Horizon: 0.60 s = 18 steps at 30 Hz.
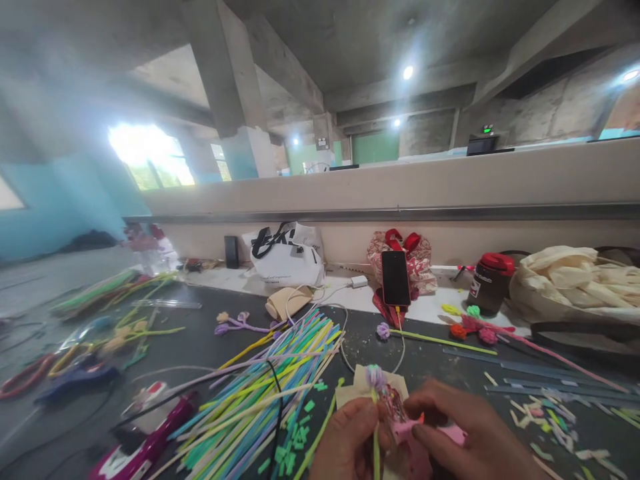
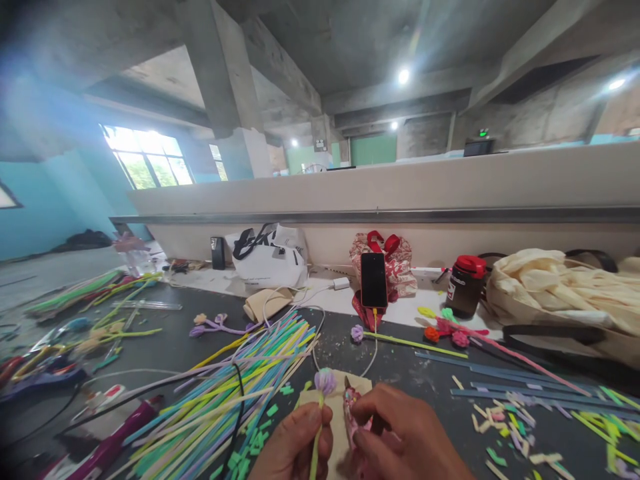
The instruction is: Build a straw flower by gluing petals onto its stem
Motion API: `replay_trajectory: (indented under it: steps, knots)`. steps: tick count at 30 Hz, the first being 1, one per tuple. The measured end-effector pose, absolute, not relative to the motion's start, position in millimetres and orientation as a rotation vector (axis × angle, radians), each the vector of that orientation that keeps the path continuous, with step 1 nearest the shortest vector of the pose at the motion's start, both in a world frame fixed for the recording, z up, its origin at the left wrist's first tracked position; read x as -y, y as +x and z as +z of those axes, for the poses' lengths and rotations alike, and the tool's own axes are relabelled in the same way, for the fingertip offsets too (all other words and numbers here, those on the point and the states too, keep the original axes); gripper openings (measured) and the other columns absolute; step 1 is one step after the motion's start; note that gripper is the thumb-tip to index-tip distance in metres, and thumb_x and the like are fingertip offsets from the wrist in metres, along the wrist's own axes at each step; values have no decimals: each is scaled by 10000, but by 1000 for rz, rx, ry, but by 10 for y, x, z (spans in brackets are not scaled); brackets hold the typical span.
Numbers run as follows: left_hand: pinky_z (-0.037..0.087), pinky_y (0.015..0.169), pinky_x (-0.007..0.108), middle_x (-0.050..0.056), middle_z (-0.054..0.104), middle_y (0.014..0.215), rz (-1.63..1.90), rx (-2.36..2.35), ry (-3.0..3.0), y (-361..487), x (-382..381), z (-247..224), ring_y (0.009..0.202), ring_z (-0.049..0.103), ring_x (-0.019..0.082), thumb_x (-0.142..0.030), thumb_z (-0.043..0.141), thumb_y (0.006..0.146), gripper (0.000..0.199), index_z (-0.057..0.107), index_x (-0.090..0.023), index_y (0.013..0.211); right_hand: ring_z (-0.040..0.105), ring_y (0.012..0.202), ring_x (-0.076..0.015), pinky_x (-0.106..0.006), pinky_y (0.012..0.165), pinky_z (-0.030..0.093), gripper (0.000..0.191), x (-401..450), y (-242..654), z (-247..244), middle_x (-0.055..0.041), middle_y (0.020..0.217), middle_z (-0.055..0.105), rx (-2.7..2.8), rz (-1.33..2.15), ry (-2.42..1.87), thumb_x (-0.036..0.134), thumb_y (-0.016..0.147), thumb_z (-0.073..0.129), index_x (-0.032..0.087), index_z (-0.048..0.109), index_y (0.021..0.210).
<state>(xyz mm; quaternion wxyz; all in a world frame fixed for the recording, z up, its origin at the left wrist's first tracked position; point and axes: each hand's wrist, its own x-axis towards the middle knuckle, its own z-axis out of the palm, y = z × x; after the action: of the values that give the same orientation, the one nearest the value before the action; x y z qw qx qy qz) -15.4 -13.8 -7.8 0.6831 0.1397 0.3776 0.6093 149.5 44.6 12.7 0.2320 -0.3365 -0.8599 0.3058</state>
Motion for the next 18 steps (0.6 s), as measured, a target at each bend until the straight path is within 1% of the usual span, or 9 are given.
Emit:
replay_trajectory:
  steps: [3, 7, 10, 14, 17, 18]
  knots:
    - [241, 366, 152, -15, 555, 439, 1352, -847, 347, -147, 132, -109, 350, 395, 36, -333, 789, 535, 271, 665, -102, 603, 608, 726, -146, -222, 658, 463, 122, -459, 1458, 167, 6, 789, 645, 2363, 817, -879, 232, 842, 493, 233, 610, 873]
    - [312, 418, 160, -19, 527, 413, 1345, -805, 332, -141, 117, -189, 385, 436, 55, -312, 780, 536, 248, 638, -109, 548, 604, 735, -154, -233, 645, 458, 144, -470, 1401, 193, -13, 803, 637, 2344, 778, -770, 199, 846, 464, 218, 596, 900]
    - [336, 438, 154, -7, 549, 428, 1339, -803, 309, -144, 106, -233, 400, 468, 58, -296, 782, 530, 245, 636, -102, 559, 599, 723, -147, -229, 636, 454, 151, -458, 1371, 210, -6, 798, 626, 2325, 782, -753, 188, 838, 469, 213, 601, 904]
    - [353, 415, 158, -6, 566, 435, 1357, -854, 278, -128, 125, -185, 378, 475, 62, -290, 790, 520, 253, 647, -98, 600, 591, 675, -133, -218, 611, 448, 143, -486, 1449, 257, 12, 751, 626, 2258, 773, -798, 185, 821, 496, 215, 627, 869]
    - [387, 405, 166, -27, 550, 430, 1378, -933, 229, -89, 159, -78, 373, 477, 66, -282, 786, 533, 233, 640, -115, 606, 601, 714, -148, -233, 640, 458, 133, -560, 1674, 320, 2, 783, 651, 2162, 701, -927, 211, 815, 515, 216, 642, 855]
    - [384, 389, 161, -33, 532, 410, 1360, -952, 229, -76, 169, -41, 360, 470, 65, -275, 787, 533, 231, 625, -116, 573, 604, 722, -154, -237, 645, 462, 133, -588, 1781, 347, -1, 796, 658, 2130, 681, -982, 225, 815, 518, 215, 645, 854]
